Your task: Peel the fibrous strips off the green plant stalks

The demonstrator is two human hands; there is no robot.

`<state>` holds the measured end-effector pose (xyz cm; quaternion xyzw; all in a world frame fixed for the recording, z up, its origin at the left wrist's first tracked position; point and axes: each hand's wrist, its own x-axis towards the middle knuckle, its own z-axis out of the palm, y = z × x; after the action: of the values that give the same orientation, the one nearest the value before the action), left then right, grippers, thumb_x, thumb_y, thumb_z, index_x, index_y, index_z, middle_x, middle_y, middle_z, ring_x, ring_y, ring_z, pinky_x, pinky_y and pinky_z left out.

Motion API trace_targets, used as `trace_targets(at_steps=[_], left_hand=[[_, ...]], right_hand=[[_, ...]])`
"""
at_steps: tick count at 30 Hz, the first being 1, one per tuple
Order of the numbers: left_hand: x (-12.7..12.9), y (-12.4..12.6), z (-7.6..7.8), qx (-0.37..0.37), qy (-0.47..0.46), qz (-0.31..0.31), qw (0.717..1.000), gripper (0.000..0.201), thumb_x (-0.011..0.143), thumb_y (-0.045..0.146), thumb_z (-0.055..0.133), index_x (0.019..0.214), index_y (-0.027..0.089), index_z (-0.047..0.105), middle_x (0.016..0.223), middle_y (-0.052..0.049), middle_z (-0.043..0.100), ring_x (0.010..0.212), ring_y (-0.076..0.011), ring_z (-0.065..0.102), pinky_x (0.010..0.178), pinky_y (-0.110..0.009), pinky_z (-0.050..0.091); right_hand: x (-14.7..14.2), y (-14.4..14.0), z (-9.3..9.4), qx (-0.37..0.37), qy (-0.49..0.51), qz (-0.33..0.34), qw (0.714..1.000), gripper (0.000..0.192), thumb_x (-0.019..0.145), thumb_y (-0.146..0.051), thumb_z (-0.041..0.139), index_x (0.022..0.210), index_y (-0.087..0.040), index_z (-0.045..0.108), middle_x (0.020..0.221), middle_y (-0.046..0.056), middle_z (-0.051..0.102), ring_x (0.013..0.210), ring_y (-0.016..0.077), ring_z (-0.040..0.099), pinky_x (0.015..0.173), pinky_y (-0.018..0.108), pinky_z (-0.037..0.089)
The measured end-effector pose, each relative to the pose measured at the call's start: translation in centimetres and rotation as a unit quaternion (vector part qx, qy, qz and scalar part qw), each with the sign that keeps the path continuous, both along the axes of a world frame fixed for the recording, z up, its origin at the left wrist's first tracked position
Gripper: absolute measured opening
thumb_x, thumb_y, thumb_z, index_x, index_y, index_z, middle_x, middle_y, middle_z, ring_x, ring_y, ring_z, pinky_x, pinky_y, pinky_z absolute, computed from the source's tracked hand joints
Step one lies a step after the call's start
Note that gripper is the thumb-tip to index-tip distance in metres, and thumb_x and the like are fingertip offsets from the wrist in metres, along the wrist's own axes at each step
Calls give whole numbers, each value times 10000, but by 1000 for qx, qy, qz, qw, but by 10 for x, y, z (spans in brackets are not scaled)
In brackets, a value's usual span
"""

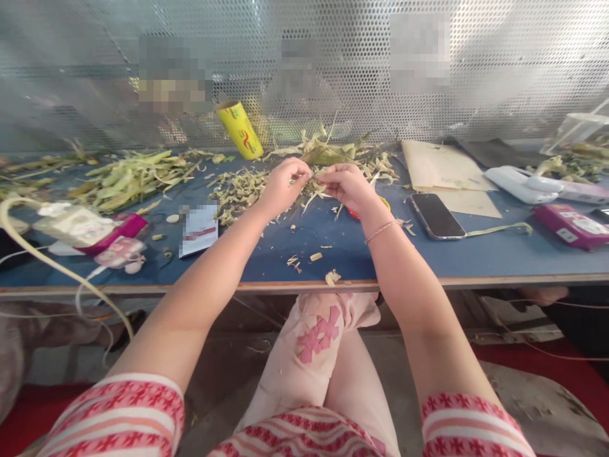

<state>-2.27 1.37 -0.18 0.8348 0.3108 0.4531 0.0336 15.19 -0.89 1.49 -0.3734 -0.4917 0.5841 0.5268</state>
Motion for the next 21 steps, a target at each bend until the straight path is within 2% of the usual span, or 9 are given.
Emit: trace_targets(at_steps=[5, 9, 17, 21], left_hand=[[2, 2, -3, 9, -27, 22, 999, 122, 911, 208, 492, 794, 205, 528, 895, -57, 631, 894, -153, 572, 832, -309, 469], [3, 1, -3, -6, -47, 28, 999, 107, 912, 217, 488, 822, 198, 542, 918, -62, 642, 897, -148, 587, 776, -282, 481], [6, 13, -13, -85, -115, 2, 990, 275, 981, 397, 375, 908, 189, 540, 905, -65, 677, 805, -112, 613, 714, -237, 495], [8, 9, -11, -123, -154, -14, 980, 273, 978, 398, 390, 914, 191, 557, 902, -60, 682, 778, -108, 606, 695, -240, 487]], right_hand=[[0, -1, 1, -6, 4, -6, 1000, 279, 611, -79, 787, 578, -157, 521, 565, -22, 609, 525, 58, 584, 523, 167, 494], [0, -2, 1, -3, 9, -4, 1000, 258, 609, -62, 765, 569, -153, 528, 569, -15, 617, 518, 52, 577, 500, 152, 479], [-1, 0, 0, -6, 1, -15, 1000, 282, 597, -81, 795, 579, -156, 524, 575, -14, 620, 506, 52, 571, 512, 163, 493], [-1, 2, -1, -1, -8, -34, 999, 282, 605, -87, 802, 576, -152, 529, 547, -18, 601, 493, 52, 561, 511, 167, 487]])
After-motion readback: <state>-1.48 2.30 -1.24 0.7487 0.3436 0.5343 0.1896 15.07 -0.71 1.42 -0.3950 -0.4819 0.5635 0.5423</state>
